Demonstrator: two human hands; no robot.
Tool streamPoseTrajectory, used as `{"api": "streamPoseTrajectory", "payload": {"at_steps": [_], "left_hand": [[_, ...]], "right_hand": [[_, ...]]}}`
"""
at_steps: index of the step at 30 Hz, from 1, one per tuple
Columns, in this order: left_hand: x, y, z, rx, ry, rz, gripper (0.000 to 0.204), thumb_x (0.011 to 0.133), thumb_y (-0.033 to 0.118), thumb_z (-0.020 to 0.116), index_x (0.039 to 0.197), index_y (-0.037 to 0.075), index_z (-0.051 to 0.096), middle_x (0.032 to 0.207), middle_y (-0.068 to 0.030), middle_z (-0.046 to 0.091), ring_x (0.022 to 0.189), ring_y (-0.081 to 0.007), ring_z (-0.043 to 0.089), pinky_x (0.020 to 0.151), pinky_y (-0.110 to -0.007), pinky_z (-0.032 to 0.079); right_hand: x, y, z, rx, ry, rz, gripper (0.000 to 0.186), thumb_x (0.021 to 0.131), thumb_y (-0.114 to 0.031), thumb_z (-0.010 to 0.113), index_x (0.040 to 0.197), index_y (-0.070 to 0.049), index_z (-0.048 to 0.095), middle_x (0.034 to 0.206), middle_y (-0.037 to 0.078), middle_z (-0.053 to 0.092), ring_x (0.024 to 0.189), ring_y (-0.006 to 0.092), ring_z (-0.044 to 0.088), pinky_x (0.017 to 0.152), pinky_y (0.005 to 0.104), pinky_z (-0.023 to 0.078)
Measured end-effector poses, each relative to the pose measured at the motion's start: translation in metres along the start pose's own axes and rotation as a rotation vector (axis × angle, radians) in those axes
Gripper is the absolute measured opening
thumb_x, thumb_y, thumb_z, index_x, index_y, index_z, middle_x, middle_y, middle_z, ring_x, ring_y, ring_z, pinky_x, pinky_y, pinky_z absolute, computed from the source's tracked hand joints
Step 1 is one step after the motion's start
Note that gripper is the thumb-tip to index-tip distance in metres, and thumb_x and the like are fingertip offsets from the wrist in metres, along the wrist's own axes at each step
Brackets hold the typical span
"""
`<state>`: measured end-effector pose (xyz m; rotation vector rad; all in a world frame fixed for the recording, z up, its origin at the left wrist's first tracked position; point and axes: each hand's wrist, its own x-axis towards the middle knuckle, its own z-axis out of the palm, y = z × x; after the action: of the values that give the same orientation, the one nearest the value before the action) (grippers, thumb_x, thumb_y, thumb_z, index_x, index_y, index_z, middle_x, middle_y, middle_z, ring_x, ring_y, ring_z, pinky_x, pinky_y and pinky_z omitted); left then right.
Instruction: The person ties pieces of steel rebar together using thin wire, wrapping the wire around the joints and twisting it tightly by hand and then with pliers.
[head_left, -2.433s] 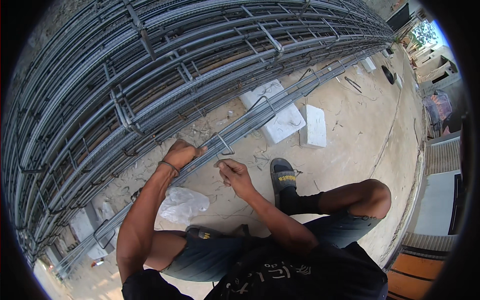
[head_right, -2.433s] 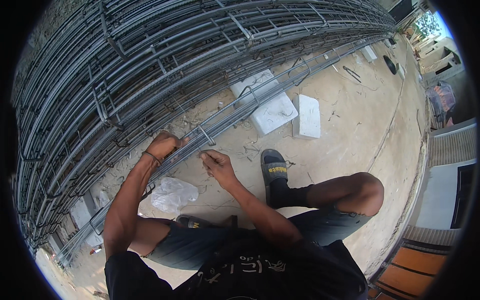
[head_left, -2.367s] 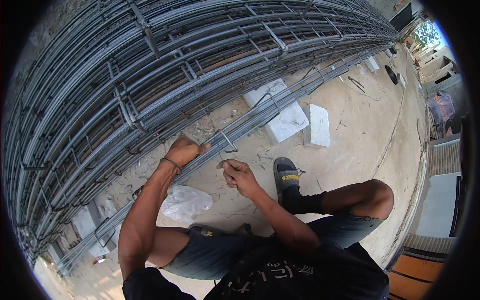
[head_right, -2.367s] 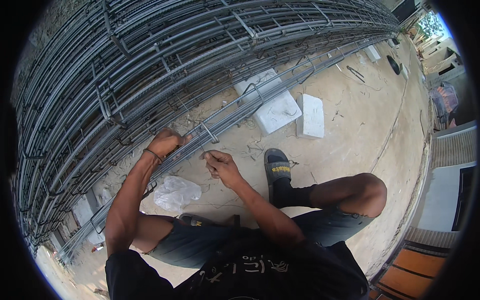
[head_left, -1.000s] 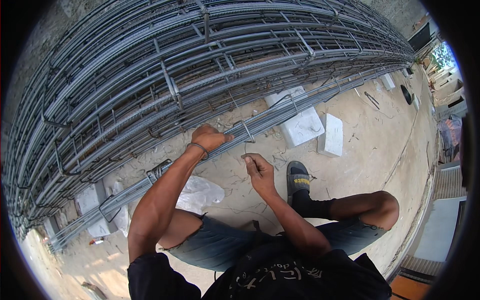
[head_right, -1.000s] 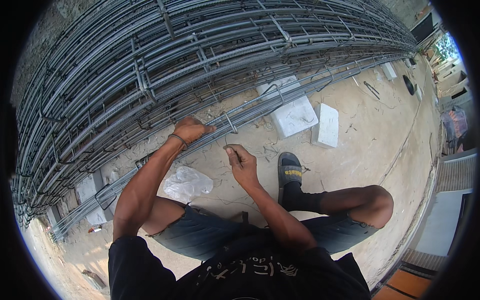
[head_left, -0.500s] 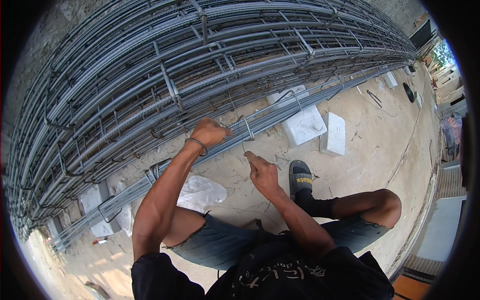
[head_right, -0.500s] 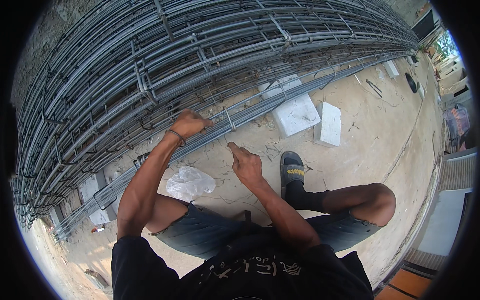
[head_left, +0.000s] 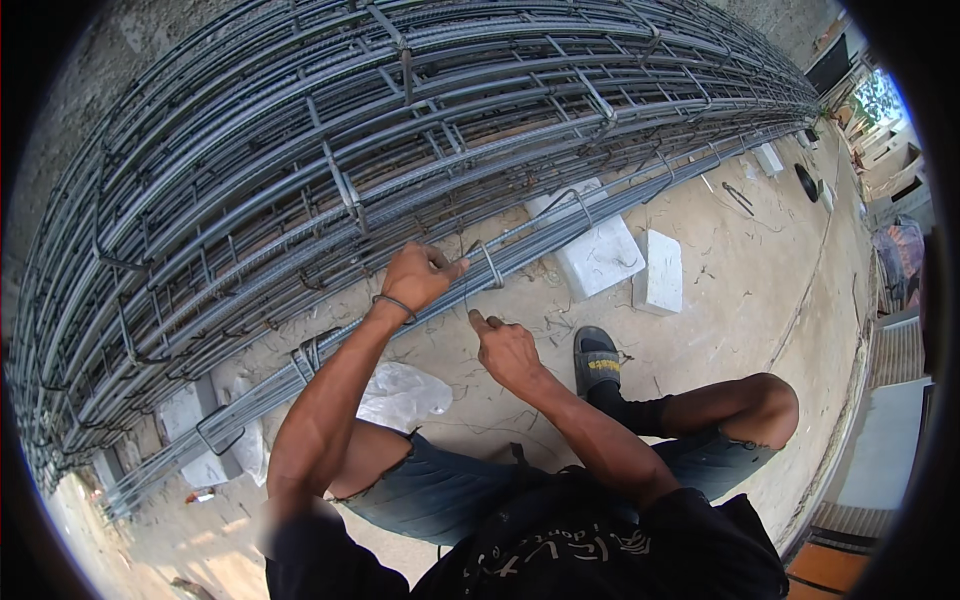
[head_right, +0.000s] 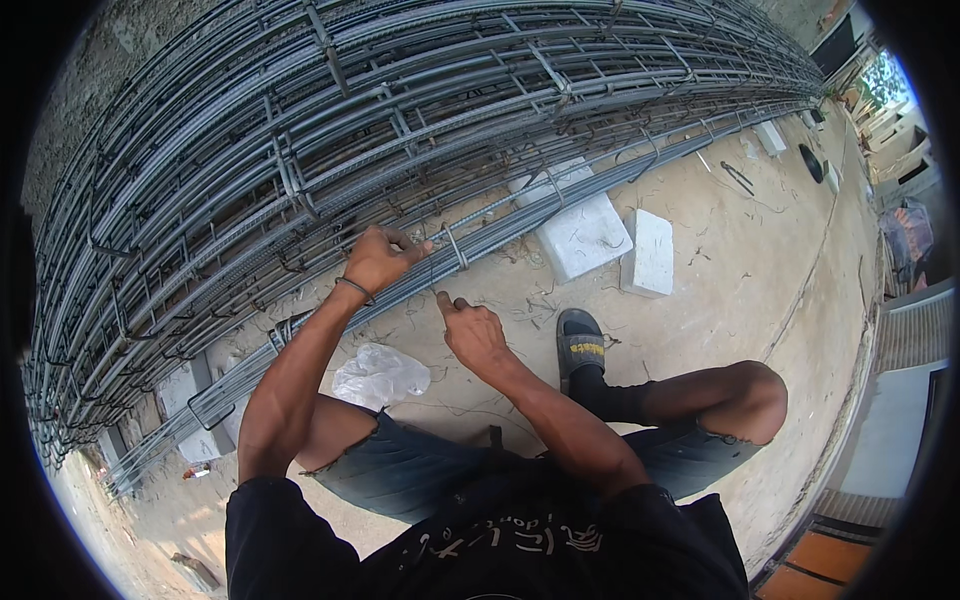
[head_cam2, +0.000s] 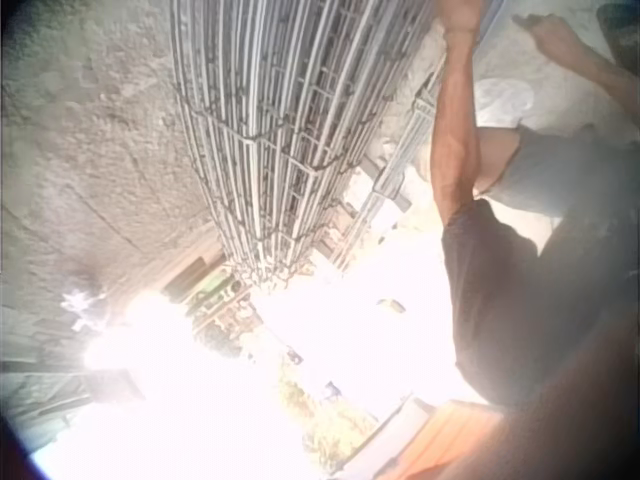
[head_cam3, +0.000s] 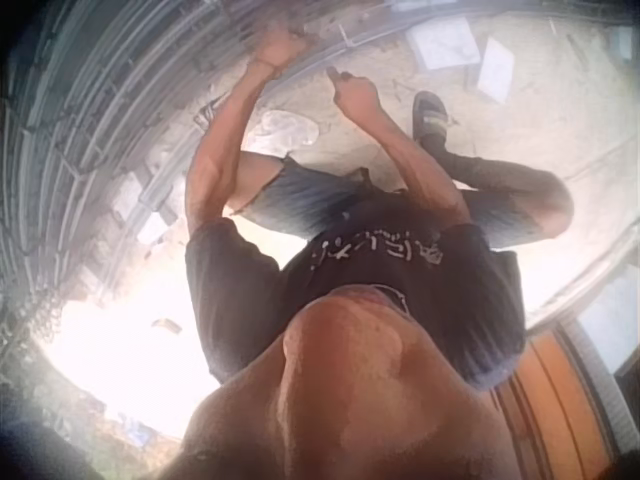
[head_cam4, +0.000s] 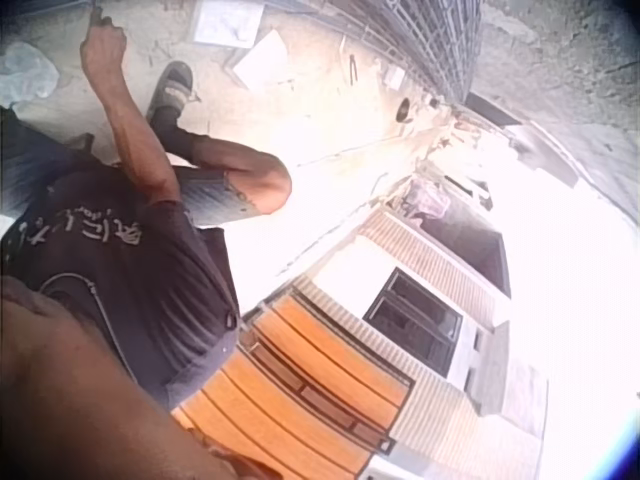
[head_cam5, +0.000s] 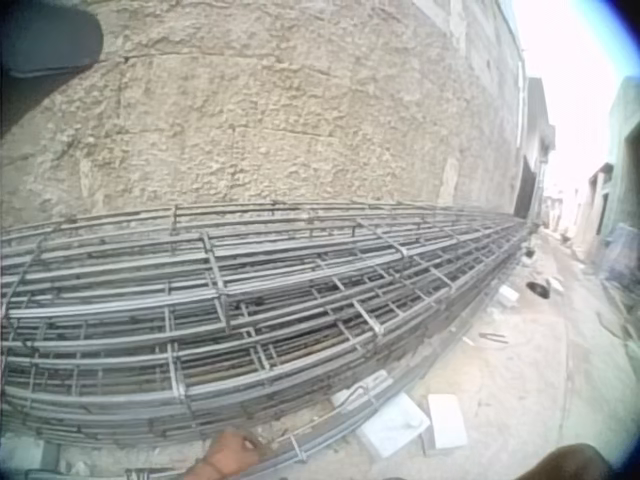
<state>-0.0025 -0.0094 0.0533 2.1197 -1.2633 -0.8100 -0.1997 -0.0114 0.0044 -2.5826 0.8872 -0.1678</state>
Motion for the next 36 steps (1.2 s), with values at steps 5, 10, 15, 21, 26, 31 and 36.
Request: {"api": "streamPoseTrajectory", "payload": {"at_steps": [5,10,15,21,26,31,36], "left_hand": [[-0.004,0.004,-0.001,0.02,0.103,0.021,0.044,0.066,0.039,0.08,0.07,-0.003,0.069,0.057,-0.0157,0.061,0.054,-0.0218,0.06,0.057,-0.035,0.047],[0.0,0.005,0.003,0.005,0.203,0.068,0.04,0.064,0.033,0.082,0.072,-0.003,0.07,0.058,-0.0145,0.062,0.053,-0.0208,0.059,0.056,-0.033,0.046],[-0.002,0.009,-0.007,0.009,0.194,0.052,0.036,0.065,0.031,0.082,0.07,-0.003,0.07,0.055,-0.0122,0.061,0.05,-0.0169,0.055,0.053,-0.032,0.044],[0.001,0.018,-0.01,-0.064,0.186,0.06,0.035,0.069,0.03,0.08,0.065,-0.003,0.069,0.052,-0.0091,0.059,0.048,-0.0137,0.052,0.05,-0.032,0.041],[0.006,0.009,0.005,-0.045,0.206,0.113,0.033,0.071,0.028,0.078,0.065,-0.004,0.068,0.05,-0.0134,0.056,0.045,-0.0178,0.05,0.049,-0.034,0.039],[-0.004,0.01,-0.001,0.135,0.199,0.268,0.031,0.074,0.029,0.074,0.071,-0.001,0.069,0.059,-0.0233,0.057,0.054,-0.0356,0.056,0.054,-0.041,0.045],[-0.006,0.008,0.005,0.183,0.206,0.326,0.031,0.078,0.029,0.071,0.068,0.0,0.067,0.062,-0.0241,0.059,0.062,-0.0409,0.06,0.058,-0.047,0.047]], "right_hand": [[-0.011,0.0,-0.008,-0.012,-0.006,0.028,0.044,0.072,-0.004,0.058,0.116,0.0,0.05,0.086,0.018,0.063,0.069,0.0354,0.065,0.062,0.0429,0.053],[-0.006,0.004,-0.003,-0.043,-0.016,0.0,0.043,0.073,-0.004,0.057,0.115,0.001,0.051,0.086,0.018,0.063,0.068,0.0353,0.065,0.06,0.0431,0.053],[-0.004,0.002,-0.001,-0.026,-0.001,-0.037,0.041,0.074,-0.004,0.055,0.114,0.002,0.051,0.085,0.019,0.064,0.068,0.0349,0.065,0.061,0.0427,0.053],[0.005,0.005,0.001,-0.11,-0.037,-0.055,0.034,0.075,-0.003,0.052,0.108,0.005,0.054,0.082,0.019,0.064,0.07,0.0336,0.066,0.058,0.0407,0.054],[0.006,0.011,0.002,-0.087,-0.045,-0.062,0.03,0.076,-0.003,0.05,0.105,0.006,0.055,0.082,0.021,0.064,0.073,0.0353,0.065,0.063,0.0421,0.053],[0.014,0.008,0.001,0.074,-0.017,-0.092,0.027,0.076,0.0,0.051,0.101,0.005,0.057,0.083,0.024,0.062,0.076,0.0397,0.063,0.07,0.046,0.051],[0.036,0.0,-0.075,0.196,-0.015,-0.013,0.016,0.082,-0.011,0.06,0.089,0.003,0.062,0.078,0.022,0.062,0.073,0.0391,0.062,0.065,0.0479,0.049]]}}
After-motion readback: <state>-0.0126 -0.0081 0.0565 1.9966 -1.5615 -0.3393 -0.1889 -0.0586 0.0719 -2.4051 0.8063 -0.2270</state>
